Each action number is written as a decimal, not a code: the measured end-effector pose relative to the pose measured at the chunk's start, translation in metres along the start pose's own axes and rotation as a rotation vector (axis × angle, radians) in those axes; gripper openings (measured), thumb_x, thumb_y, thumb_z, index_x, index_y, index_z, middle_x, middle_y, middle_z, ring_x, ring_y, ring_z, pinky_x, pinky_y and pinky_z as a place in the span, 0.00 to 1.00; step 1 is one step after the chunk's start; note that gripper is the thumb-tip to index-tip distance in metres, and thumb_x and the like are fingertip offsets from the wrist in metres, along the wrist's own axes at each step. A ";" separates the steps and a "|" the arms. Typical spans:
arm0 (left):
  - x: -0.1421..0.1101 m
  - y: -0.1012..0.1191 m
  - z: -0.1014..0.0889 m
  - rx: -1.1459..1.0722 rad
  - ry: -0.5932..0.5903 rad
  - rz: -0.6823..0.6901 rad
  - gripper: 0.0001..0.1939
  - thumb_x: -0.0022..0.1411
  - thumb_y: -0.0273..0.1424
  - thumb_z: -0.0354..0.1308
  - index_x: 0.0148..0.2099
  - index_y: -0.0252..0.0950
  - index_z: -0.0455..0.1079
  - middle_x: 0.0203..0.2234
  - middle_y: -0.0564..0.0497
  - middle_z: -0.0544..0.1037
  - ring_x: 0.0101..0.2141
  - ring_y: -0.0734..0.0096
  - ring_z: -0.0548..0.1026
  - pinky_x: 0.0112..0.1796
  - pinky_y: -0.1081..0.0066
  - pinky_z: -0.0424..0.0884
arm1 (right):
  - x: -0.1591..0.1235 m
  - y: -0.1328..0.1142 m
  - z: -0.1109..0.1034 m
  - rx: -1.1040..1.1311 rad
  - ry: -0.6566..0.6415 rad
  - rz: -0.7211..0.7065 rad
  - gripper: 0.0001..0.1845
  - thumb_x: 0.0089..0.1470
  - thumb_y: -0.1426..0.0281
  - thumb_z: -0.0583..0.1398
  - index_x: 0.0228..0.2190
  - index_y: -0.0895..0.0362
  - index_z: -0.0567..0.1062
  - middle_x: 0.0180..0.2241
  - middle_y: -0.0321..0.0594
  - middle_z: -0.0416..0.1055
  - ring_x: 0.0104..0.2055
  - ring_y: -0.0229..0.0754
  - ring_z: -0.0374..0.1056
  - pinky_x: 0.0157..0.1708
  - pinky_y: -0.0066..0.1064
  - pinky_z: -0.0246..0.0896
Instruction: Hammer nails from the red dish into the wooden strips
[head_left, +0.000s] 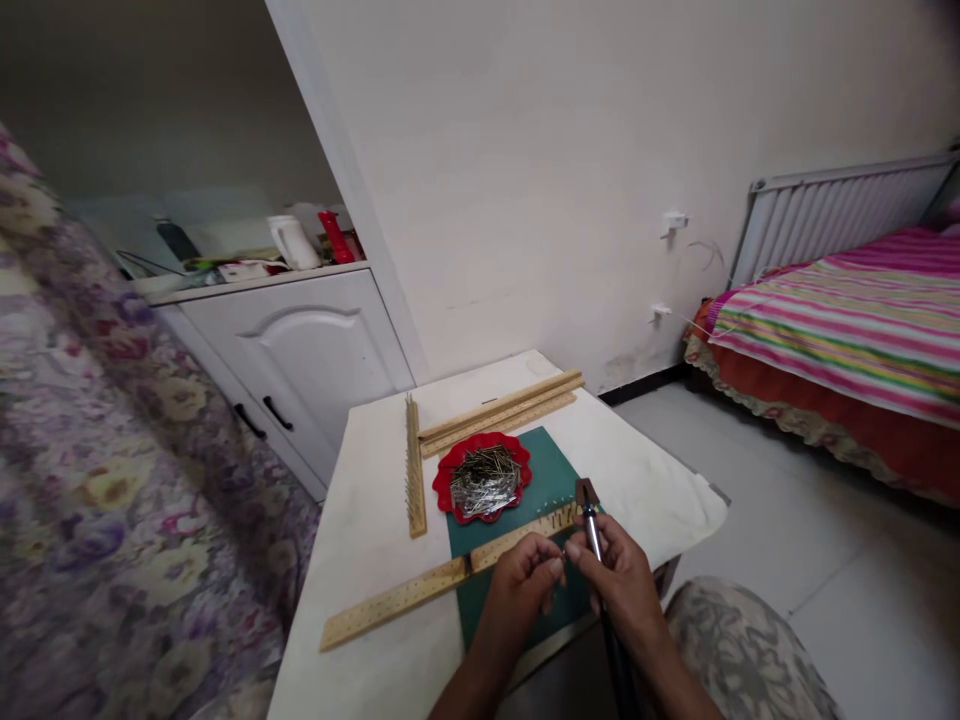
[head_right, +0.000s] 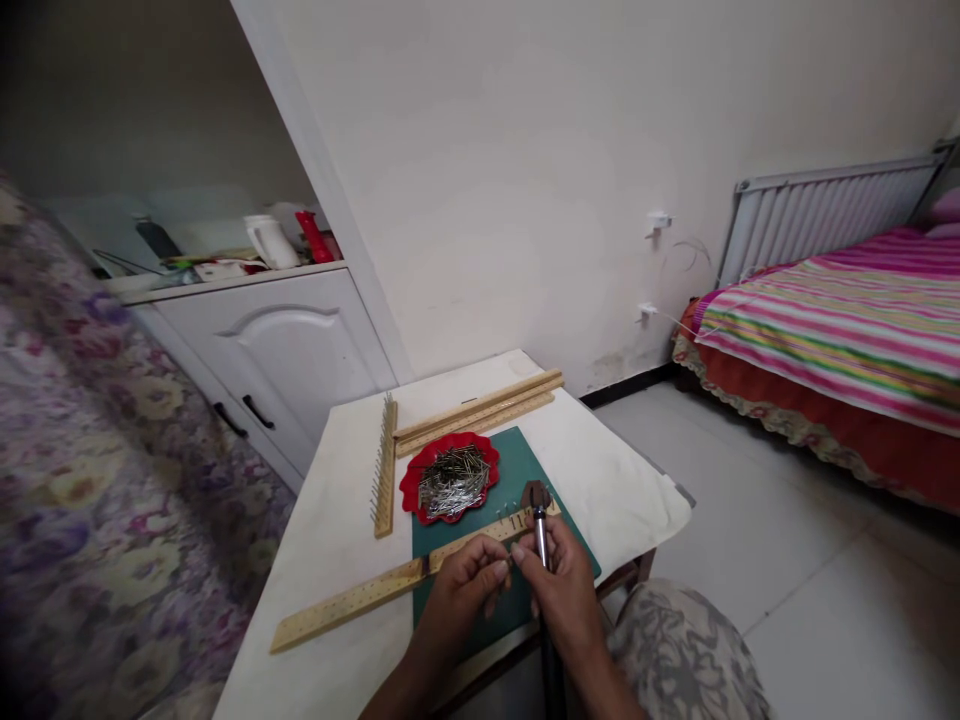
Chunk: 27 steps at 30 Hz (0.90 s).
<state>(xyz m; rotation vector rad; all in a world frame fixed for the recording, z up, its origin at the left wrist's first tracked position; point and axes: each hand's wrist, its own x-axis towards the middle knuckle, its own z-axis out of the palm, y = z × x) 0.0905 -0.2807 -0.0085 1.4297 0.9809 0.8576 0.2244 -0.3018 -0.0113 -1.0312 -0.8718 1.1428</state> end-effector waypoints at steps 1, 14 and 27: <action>0.000 0.001 0.001 -0.003 0.011 -0.002 0.10 0.52 0.37 0.55 0.29 0.34 0.63 0.18 0.58 0.66 0.15 0.83 0.58 0.18 0.79 0.53 | 0.000 0.001 -0.001 -0.003 -0.001 0.008 0.16 0.42 0.62 0.65 0.33 0.55 0.69 0.21 0.29 0.66 0.13 0.30 0.52 0.08 0.21 0.47; -0.006 -0.001 0.010 -0.227 0.065 0.033 0.10 0.50 0.34 0.59 0.34 0.33 0.69 0.26 0.50 0.76 0.23 0.75 0.71 0.24 0.76 0.63 | 0.001 0.002 -0.009 0.131 0.051 0.053 0.21 0.38 0.62 0.67 0.33 0.57 0.68 0.18 0.28 0.67 0.10 0.28 0.54 0.08 0.19 0.46; 0.014 -0.017 -0.015 0.195 0.441 0.123 0.11 0.54 0.37 0.55 0.31 0.34 0.72 0.24 0.52 0.74 0.28 0.70 0.70 0.32 0.74 0.65 | -0.001 0.005 -0.008 0.056 0.045 0.068 0.19 0.45 0.57 0.62 0.33 0.58 0.68 0.19 0.29 0.69 0.08 0.26 0.51 0.07 0.19 0.44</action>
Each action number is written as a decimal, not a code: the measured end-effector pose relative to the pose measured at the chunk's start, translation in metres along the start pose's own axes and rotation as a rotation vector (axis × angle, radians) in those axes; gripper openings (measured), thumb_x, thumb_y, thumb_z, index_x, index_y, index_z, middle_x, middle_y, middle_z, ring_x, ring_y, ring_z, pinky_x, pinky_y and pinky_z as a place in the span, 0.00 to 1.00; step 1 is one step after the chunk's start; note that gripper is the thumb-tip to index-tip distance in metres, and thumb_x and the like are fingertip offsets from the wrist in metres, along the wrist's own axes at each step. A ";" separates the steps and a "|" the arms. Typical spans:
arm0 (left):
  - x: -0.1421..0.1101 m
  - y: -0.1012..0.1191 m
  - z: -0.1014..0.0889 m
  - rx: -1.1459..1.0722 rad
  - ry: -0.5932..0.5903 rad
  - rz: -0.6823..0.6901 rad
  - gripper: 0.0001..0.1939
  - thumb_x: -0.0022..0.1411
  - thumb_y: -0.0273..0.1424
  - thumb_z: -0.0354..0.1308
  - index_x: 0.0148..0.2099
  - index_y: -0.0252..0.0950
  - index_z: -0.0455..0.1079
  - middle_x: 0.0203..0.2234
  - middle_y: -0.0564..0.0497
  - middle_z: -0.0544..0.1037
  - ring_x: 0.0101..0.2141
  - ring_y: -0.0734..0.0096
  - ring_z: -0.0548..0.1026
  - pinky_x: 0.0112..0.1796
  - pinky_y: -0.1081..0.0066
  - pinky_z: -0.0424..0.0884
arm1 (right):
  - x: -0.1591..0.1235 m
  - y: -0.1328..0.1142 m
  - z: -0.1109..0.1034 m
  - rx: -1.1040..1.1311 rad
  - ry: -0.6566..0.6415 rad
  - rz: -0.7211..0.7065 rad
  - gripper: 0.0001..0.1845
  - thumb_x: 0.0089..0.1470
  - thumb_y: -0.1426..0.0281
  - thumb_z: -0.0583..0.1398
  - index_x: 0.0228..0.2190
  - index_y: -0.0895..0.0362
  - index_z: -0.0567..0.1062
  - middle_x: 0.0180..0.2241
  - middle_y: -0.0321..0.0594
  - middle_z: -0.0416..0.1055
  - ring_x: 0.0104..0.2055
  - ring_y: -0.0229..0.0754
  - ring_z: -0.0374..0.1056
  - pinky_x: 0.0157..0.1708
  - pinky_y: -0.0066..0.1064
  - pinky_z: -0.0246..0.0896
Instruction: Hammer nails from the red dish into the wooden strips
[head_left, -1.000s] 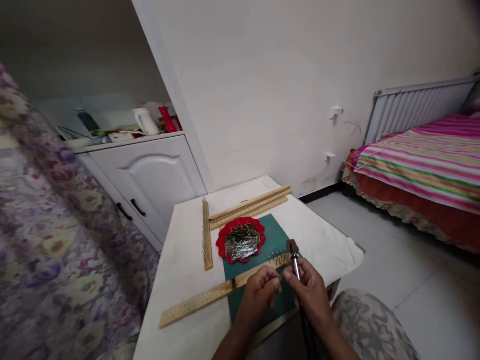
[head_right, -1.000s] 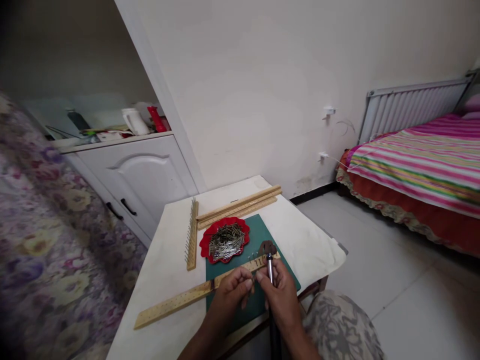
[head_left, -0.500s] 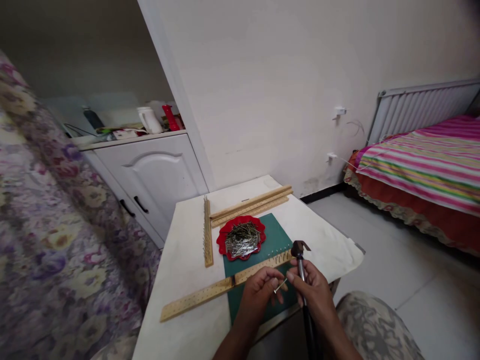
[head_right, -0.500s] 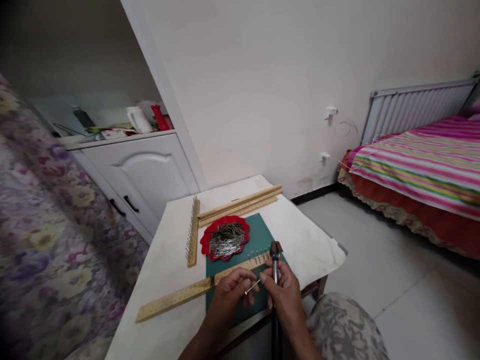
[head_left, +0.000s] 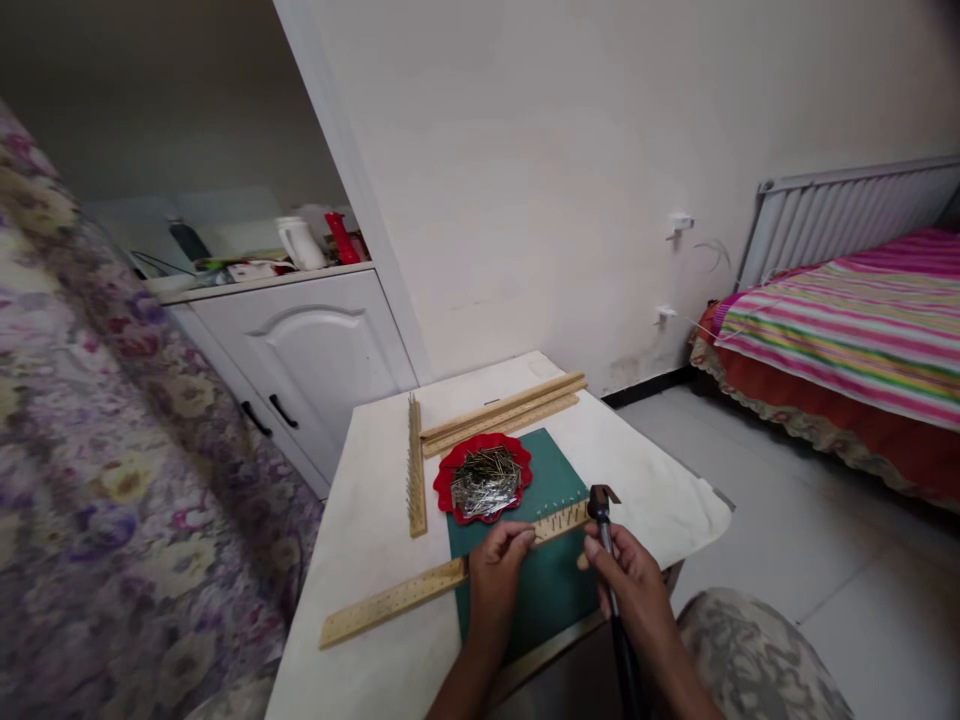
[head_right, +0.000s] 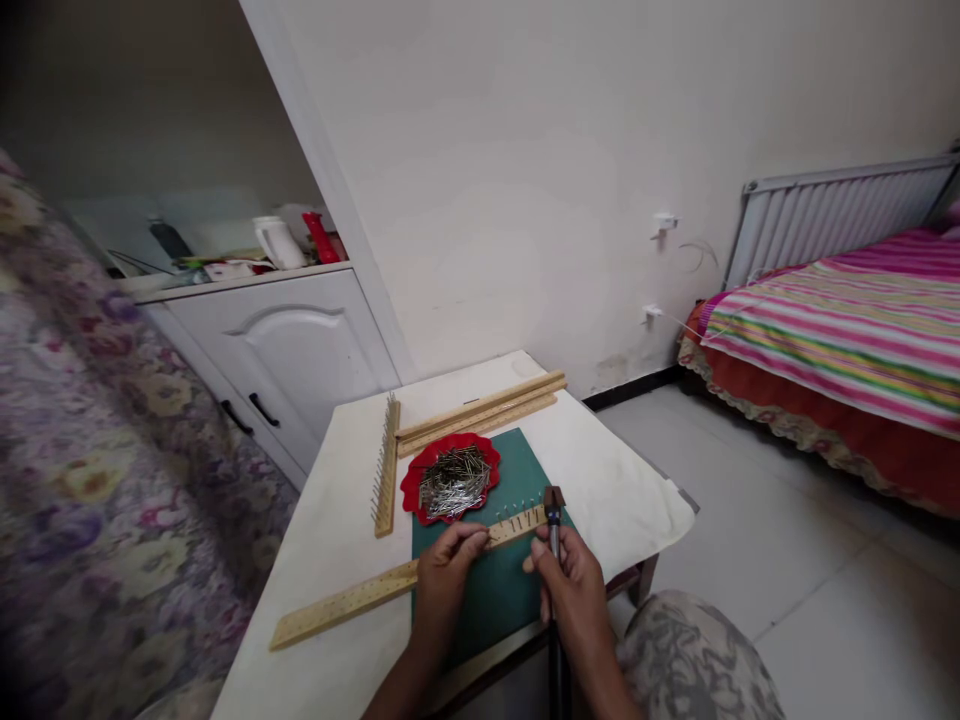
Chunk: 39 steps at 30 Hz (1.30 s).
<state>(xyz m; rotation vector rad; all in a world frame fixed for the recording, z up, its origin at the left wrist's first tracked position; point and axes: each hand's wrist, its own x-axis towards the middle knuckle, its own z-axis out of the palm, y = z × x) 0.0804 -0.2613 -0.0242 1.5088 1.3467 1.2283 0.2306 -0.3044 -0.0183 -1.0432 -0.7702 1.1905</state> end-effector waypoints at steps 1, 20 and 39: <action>0.004 -0.001 -0.001 0.068 -0.008 0.048 0.11 0.55 0.37 0.54 0.30 0.35 0.71 0.25 0.52 0.74 0.29 0.70 0.70 0.33 0.74 0.64 | 0.001 0.000 -0.001 0.002 -0.010 0.006 0.19 0.45 0.57 0.62 0.33 0.58 0.68 0.19 0.29 0.69 0.07 0.26 0.51 0.07 0.19 0.44; 0.017 -0.016 0.015 0.379 -0.086 0.207 0.12 0.59 0.35 0.50 0.29 0.36 0.70 0.26 0.53 0.73 0.29 0.71 0.71 0.32 0.73 0.63 | 0.000 0.002 -0.001 -0.005 -0.085 0.045 0.18 0.47 0.57 0.61 0.33 0.57 0.67 0.17 0.27 0.67 0.07 0.25 0.50 0.07 0.18 0.43; 0.019 -0.019 0.019 0.558 -0.087 0.242 0.11 0.57 0.28 0.47 0.25 0.36 0.66 0.23 0.52 0.71 0.27 0.72 0.68 0.27 0.75 0.57 | 0.010 0.001 0.021 0.080 -0.351 0.120 0.16 0.51 0.57 0.57 0.31 0.58 0.67 0.15 0.29 0.68 0.06 0.25 0.51 0.06 0.16 0.39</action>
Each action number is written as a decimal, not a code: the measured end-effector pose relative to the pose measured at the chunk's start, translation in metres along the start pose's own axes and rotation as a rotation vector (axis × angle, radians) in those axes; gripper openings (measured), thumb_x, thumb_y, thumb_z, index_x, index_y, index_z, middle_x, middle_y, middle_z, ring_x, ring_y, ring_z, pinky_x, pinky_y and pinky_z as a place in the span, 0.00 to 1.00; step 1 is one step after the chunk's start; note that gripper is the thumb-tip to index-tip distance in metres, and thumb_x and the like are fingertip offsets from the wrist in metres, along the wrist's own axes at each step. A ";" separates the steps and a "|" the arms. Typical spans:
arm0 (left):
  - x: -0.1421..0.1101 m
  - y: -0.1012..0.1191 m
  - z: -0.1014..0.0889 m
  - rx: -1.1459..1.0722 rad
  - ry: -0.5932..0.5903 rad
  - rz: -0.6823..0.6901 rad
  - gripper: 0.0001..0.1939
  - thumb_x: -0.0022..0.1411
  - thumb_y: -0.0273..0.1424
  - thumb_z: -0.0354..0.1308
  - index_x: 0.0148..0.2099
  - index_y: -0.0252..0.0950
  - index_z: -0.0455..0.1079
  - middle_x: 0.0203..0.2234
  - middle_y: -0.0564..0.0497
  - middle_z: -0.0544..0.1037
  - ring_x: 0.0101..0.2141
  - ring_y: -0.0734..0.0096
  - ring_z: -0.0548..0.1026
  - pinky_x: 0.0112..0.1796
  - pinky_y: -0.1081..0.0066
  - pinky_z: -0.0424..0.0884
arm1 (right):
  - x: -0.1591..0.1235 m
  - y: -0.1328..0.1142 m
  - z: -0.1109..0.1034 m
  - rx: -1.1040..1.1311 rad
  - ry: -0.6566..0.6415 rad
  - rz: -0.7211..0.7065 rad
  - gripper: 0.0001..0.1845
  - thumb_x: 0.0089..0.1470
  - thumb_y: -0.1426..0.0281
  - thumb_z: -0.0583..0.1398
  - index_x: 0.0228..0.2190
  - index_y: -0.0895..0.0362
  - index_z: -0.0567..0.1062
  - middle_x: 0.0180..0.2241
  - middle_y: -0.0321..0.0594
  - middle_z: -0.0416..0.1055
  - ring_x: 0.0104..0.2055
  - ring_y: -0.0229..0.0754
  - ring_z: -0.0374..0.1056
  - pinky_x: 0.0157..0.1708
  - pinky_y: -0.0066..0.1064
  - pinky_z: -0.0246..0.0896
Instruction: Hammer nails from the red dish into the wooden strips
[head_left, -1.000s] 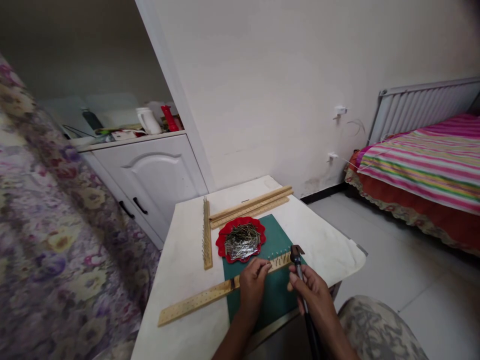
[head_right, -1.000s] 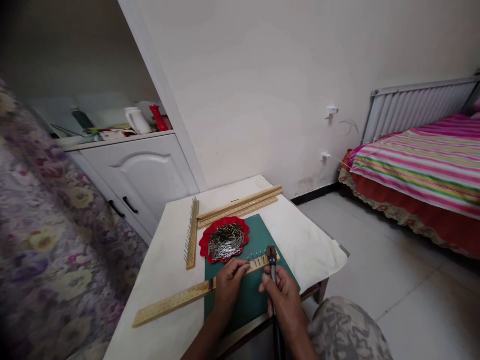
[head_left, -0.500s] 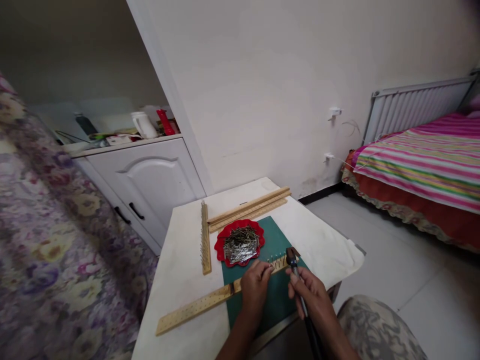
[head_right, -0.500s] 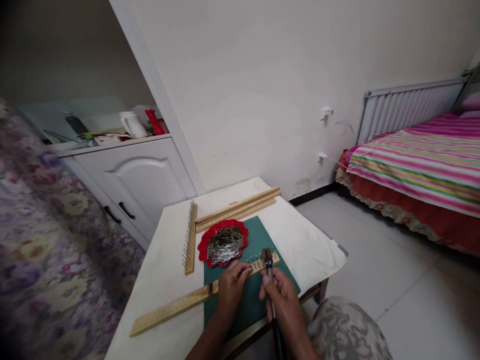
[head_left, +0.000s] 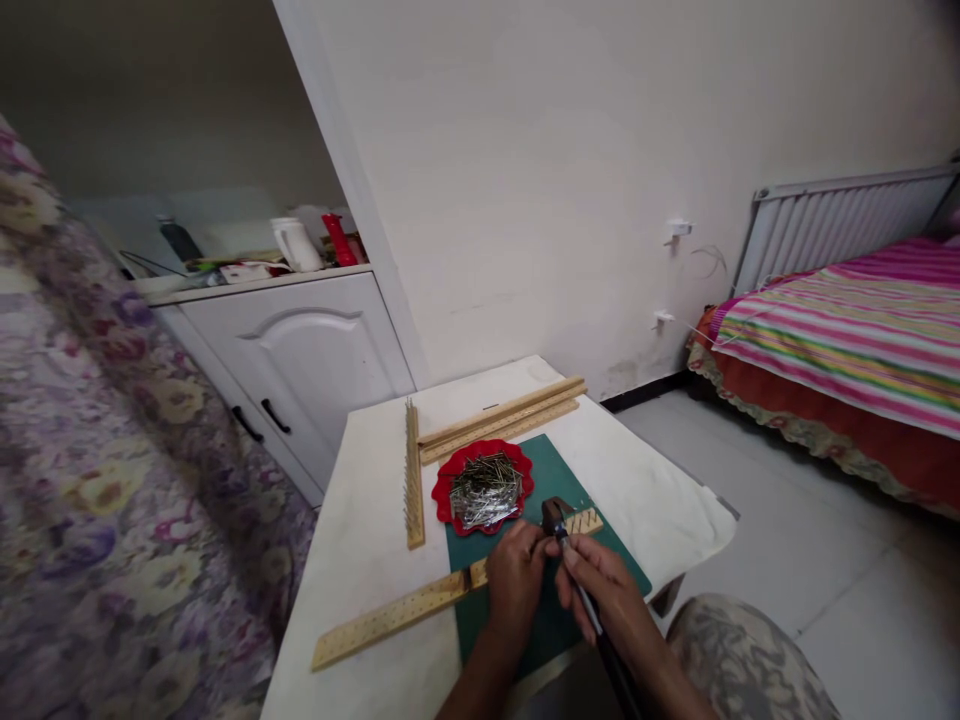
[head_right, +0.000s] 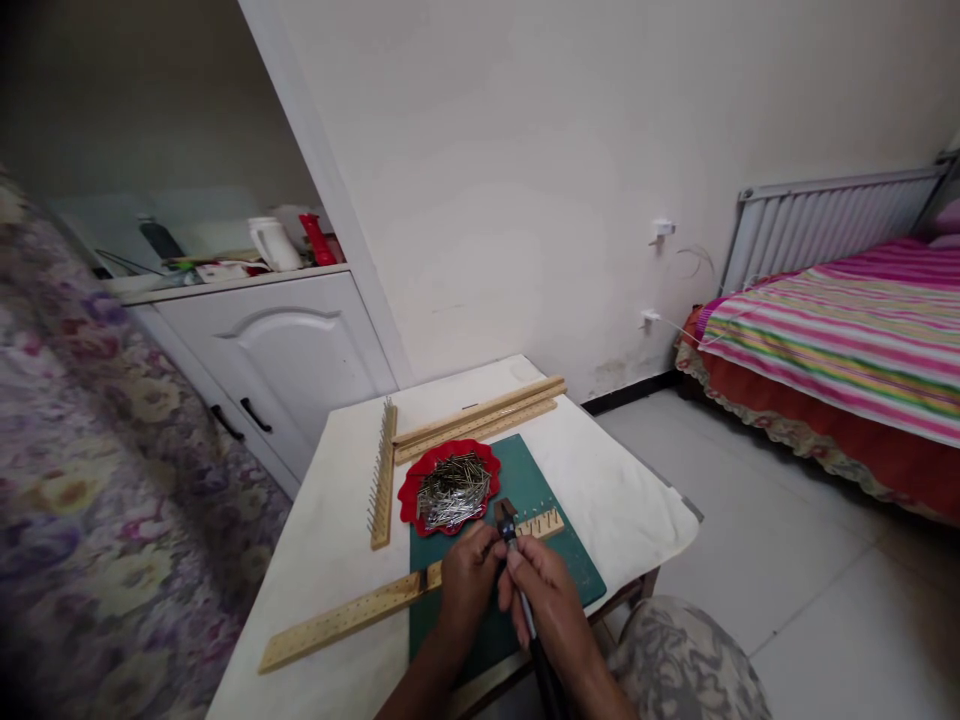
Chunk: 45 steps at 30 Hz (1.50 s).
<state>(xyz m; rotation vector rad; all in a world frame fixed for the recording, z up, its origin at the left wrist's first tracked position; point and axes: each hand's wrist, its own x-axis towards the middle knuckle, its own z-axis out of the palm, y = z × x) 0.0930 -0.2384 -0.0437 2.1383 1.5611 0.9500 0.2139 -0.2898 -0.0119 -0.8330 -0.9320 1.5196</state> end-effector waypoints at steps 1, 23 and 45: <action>0.000 -0.001 0.000 0.009 0.000 -0.004 0.11 0.56 0.27 0.47 0.24 0.35 0.66 0.23 0.52 0.70 0.27 0.72 0.68 0.27 0.75 0.57 | 0.000 0.001 0.001 -0.008 0.000 0.009 0.16 0.51 0.57 0.57 0.31 0.58 0.67 0.15 0.28 0.68 0.06 0.25 0.51 0.06 0.16 0.39; -0.005 -0.004 -0.003 -0.099 -0.015 -0.015 0.09 0.58 0.32 0.50 0.31 0.37 0.71 0.27 0.52 0.71 0.30 0.71 0.70 0.32 0.73 0.62 | -0.012 -0.007 -0.013 0.040 0.102 -0.019 0.19 0.48 0.55 0.59 0.34 0.58 0.68 0.16 0.29 0.68 0.06 0.25 0.52 0.07 0.17 0.39; 0.053 -0.029 -0.061 0.531 -0.235 -0.093 0.06 0.51 0.25 0.52 0.28 0.35 0.71 0.29 0.47 0.75 0.32 0.67 0.72 0.30 0.73 0.60 | -0.015 -0.005 -0.019 0.035 0.108 -0.033 0.18 0.50 0.54 0.58 0.32 0.57 0.66 0.15 0.28 0.67 0.07 0.25 0.52 0.07 0.17 0.38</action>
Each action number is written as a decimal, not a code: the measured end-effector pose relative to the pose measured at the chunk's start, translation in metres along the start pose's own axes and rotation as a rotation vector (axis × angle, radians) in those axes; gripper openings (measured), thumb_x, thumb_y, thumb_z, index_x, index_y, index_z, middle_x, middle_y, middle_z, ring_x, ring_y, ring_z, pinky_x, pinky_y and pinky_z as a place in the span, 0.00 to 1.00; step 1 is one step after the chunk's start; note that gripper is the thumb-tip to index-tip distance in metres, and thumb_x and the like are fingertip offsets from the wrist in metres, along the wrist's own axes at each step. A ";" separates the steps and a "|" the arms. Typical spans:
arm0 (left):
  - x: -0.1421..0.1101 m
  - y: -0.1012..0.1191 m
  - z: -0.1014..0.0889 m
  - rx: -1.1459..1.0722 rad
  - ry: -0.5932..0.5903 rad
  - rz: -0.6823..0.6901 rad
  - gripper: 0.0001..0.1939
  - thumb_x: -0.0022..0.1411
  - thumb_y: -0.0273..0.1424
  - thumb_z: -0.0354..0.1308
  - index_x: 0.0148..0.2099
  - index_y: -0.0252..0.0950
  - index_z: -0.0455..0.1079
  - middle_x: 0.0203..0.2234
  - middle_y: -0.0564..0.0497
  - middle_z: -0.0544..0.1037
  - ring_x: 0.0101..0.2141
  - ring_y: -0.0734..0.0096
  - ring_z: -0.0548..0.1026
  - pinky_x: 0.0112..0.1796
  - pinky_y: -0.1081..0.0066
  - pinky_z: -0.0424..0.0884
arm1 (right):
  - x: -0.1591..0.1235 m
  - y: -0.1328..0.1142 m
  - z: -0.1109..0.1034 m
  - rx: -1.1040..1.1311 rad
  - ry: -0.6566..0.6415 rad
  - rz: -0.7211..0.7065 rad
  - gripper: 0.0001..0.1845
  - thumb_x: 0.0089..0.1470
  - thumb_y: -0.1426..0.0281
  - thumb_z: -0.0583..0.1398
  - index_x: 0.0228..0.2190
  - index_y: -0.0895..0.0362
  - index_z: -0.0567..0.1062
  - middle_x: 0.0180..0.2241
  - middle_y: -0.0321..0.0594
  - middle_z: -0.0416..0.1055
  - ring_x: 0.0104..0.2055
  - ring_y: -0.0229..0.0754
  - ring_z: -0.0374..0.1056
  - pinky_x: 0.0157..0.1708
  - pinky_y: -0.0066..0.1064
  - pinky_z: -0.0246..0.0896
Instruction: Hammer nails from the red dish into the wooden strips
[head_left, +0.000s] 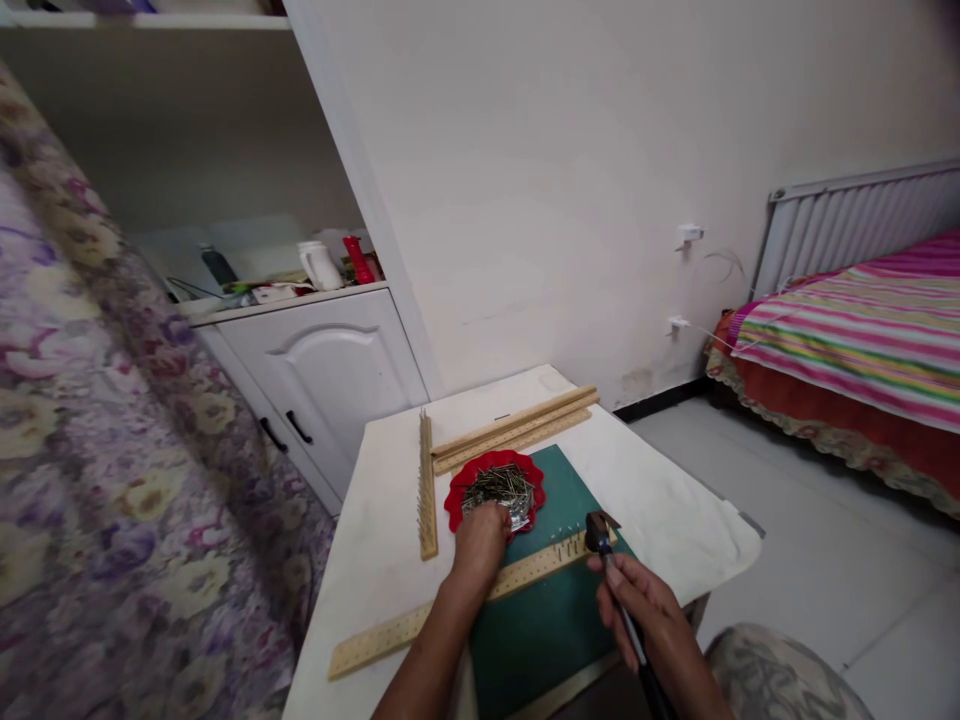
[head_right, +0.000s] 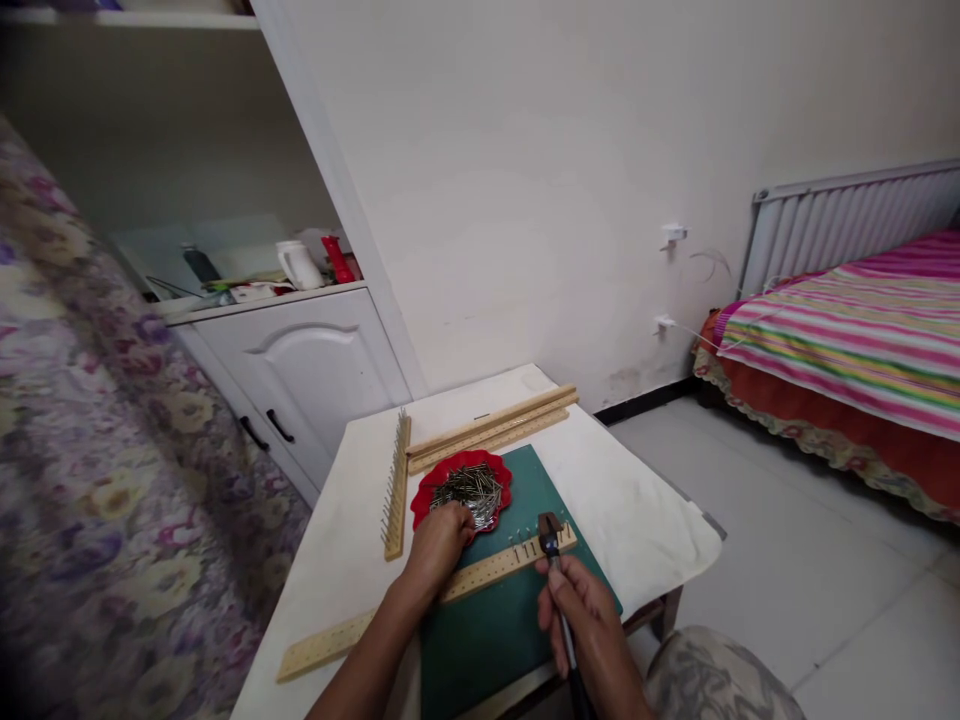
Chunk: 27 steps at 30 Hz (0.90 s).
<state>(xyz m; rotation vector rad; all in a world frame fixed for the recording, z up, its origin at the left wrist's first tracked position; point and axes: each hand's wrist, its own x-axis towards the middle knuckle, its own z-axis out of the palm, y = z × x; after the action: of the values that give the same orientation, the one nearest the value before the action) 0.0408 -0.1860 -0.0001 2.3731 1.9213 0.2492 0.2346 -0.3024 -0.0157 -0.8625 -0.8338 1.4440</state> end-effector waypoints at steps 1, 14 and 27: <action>0.001 0.002 0.000 0.013 0.000 -0.006 0.06 0.51 0.25 0.52 0.29 0.35 0.72 0.28 0.46 0.76 0.32 0.65 0.72 0.30 0.72 0.61 | 0.000 0.000 0.000 -0.002 0.000 0.004 0.18 0.50 0.54 0.58 0.32 0.57 0.67 0.16 0.27 0.67 0.07 0.25 0.52 0.07 0.17 0.38; -0.008 0.005 -0.009 0.092 0.045 0.068 0.09 0.59 0.29 0.48 0.33 0.36 0.69 0.32 0.46 0.73 0.34 0.65 0.71 0.32 0.71 0.62 | -0.001 0.002 0.001 -0.019 0.009 0.014 0.19 0.49 0.53 0.58 0.32 0.57 0.67 0.16 0.28 0.67 0.07 0.24 0.52 0.07 0.17 0.38; -0.070 0.038 0.012 -0.332 0.147 0.218 0.12 0.64 0.31 0.41 0.35 0.38 0.65 0.31 0.48 0.69 0.33 0.68 0.68 0.33 0.72 0.62 | -0.001 0.007 0.012 -0.233 0.148 -0.074 0.15 0.46 0.58 0.61 0.30 0.56 0.69 0.16 0.27 0.64 0.11 0.29 0.52 0.09 0.21 0.44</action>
<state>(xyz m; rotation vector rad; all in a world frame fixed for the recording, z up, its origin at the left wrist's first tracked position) 0.0656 -0.2620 -0.0110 2.3853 1.5227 0.7149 0.2205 -0.3040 -0.0166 -1.0892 -0.9235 1.2178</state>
